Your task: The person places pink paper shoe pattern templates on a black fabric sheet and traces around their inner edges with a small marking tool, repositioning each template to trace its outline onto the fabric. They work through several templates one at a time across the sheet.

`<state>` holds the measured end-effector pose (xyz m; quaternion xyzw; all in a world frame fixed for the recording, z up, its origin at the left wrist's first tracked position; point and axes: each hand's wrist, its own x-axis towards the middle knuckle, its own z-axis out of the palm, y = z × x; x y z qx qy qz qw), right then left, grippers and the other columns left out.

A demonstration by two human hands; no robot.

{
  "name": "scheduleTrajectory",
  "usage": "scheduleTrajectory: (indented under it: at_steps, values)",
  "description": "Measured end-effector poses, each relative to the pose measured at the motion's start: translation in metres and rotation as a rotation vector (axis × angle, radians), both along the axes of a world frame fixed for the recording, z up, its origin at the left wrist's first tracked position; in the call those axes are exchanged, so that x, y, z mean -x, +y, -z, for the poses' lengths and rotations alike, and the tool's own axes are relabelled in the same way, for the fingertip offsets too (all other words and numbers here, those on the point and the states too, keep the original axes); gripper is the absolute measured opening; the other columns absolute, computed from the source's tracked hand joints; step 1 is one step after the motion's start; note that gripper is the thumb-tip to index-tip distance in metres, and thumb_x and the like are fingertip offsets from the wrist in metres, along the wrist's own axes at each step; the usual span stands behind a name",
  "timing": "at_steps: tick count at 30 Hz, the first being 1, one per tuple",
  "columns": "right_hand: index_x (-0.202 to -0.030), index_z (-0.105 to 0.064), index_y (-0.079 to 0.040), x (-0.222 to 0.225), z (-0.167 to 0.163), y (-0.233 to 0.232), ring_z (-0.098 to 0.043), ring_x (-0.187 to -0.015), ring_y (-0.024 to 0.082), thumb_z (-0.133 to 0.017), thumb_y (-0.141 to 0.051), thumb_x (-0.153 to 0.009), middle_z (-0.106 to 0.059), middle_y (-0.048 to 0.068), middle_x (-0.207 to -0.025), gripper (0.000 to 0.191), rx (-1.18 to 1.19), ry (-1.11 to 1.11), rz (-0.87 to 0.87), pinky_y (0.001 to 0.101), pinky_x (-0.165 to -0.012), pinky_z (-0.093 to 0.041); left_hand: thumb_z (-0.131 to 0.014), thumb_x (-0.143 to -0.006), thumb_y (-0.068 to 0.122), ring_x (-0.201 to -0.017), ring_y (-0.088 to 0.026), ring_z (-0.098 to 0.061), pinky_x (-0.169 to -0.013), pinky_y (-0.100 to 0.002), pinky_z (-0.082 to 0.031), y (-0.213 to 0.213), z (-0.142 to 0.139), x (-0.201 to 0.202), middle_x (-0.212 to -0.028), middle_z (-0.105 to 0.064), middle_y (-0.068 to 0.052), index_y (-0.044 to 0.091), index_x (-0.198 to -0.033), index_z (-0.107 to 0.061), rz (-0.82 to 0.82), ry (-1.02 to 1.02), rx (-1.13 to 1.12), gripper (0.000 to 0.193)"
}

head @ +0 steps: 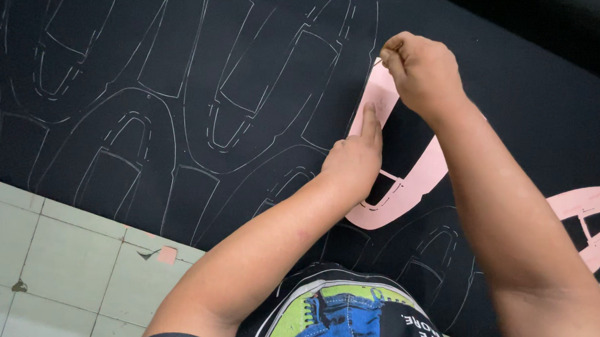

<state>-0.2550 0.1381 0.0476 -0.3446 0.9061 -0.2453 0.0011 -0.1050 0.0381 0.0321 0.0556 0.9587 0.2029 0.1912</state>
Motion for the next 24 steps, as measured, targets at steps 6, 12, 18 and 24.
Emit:
scheduleTrajectory:
  at_steps: [6,12,18,24]
  values:
    - [-0.106,-0.074,-0.004,0.005,0.006,0.003,-0.073,-0.08,0.026,-0.07,-0.015,-0.106,-0.076,0.01,-0.09,0.011,0.04,0.076,0.007,0.0356,-0.07,-0.055,-0.07,-0.079,0.0,-0.091,-0.035,-0.072,-0.078,-0.043,-0.062,-0.003,-0.01,0.001,-0.165,-0.005,-0.031,-0.013,-0.149,-0.028,0.015,-0.019,-0.017,0.083]
    - [-0.107,-0.074,-0.004,0.0,0.007,0.009,-0.073,-0.078,0.026,-0.07,-0.017,-0.107,-0.075,0.011,-0.091,0.013,0.109,-0.005,0.069,0.0356,-0.071,-0.056,-0.071,-0.077,-0.002,-0.089,-0.037,-0.071,-0.075,-0.041,-0.062,-0.006,-0.016,0.001,-0.163,-0.005,-0.032,-0.012,-0.15,-0.028,0.024,-0.037,-0.023,0.085]
    - [-0.105,-0.076,-0.005,-0.001,-0.004,0.032,-0.073,-0.079,0.029,-0.071,-0.016,-0.107,-0.075,0.012,-0.089,0.012,-0.172,0.135,0.119,0.0388,-0.073,-0.056,-0.064,-0.082,-0.003,-0.089,-0.037,-0.073,-0.075,-0.042,-0.062,-0.008,-0.01,0.0,-0.162,-0.01,-0.036,-0.013,-0.149,-0.031,0.053,0.051,-0.02,0.075]
    - [-0.108,-0.073,-0.003,-0.008,-0.002,0.047,-0.073,-0.082,0.024,-0.067,-0.016,-0.108,-0.075,0.009,-0.092,0.015,0.055,-0.051,0.14,0.0349,-0.073,-0.056,-0.061,-0.081,-0.004,-0.087,-0.037,-0.073,-0.078,-0.043,-0.061,-0.009,-0.003,0.0,-0.163,-0.011,-0.032,-0.01,-0.148,-0.035,0.034,0.06,-0.067,0.073]
